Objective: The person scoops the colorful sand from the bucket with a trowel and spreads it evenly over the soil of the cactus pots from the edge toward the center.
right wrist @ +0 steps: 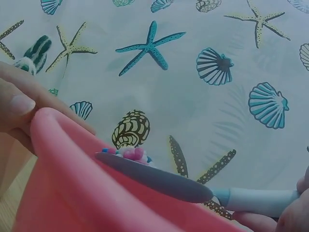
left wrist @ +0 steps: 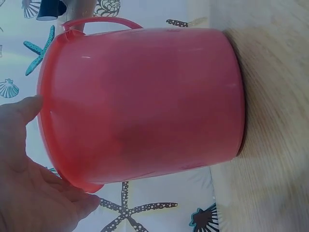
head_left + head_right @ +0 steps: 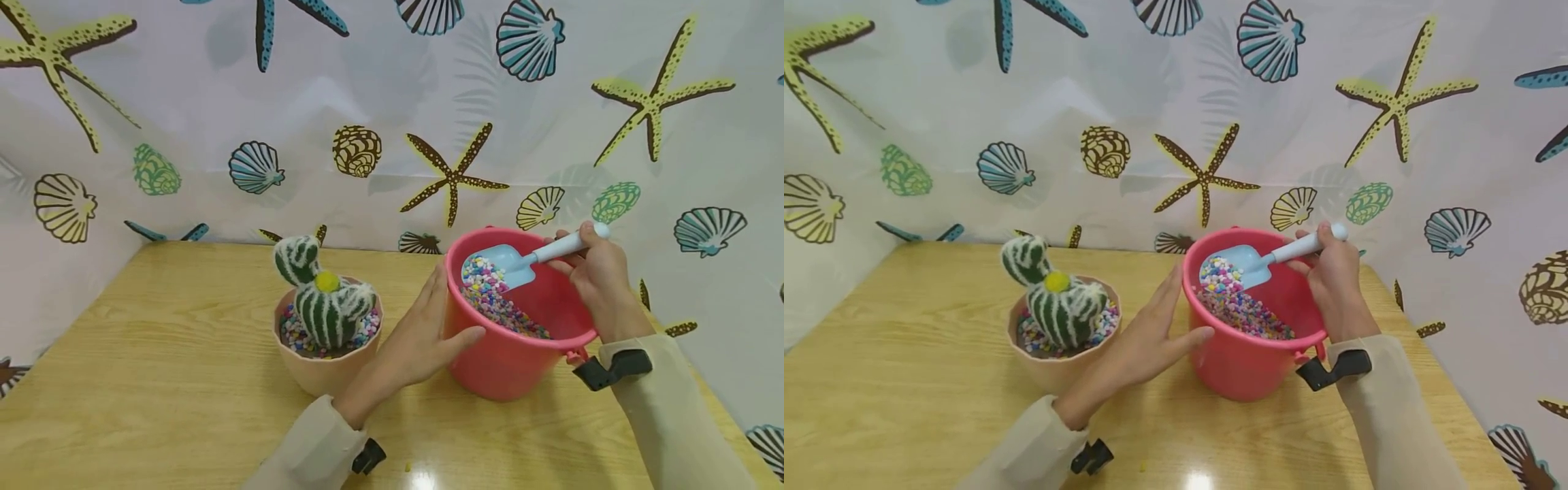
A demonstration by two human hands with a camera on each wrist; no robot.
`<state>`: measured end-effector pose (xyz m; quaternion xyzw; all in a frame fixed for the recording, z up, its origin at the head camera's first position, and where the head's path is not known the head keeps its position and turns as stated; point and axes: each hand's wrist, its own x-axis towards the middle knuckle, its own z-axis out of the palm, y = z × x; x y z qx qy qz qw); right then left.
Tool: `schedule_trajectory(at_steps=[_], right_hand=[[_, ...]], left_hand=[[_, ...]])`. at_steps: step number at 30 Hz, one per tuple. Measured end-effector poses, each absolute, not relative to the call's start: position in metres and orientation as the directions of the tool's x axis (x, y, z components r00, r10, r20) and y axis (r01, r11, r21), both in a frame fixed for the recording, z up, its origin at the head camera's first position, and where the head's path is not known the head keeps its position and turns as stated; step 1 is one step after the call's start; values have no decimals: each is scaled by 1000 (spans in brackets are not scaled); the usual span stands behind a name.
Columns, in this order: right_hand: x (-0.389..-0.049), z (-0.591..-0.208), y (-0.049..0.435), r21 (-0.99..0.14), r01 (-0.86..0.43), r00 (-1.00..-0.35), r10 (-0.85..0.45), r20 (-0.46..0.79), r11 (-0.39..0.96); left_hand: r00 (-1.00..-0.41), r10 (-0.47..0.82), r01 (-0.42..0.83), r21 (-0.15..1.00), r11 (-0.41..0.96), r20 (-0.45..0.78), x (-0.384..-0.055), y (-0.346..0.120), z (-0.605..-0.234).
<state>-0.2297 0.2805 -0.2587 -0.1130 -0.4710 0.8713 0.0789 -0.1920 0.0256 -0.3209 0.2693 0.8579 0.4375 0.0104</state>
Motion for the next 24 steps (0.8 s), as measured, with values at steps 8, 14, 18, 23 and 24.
schedule_trajectory(at_steps=[8,14,18,23,24], right_hand=[[-224,-256,284,-803,-61,-958,261,-120,-593],[-220,-255,275,-819,-45,-955,266,-133,-572],[-218,-254,272,-823,-45,-952,273,-136,-566],[-215,-252,268,-819,-51,-957,262,-124,-572],[-214,-251,267,-819,-51,-959,257,-119,-572]], left_hand=[[-824,512,497,743,449,242,-180,17,-318],[-805,536,526,725,445,255,-175,7,-317],[-777,568,568,693,445,272,-171,0,-316],[-757,592,599,654,463,274,-162,-12,-314],[-757,595,600,649,467,272,-160,-15,-314]])
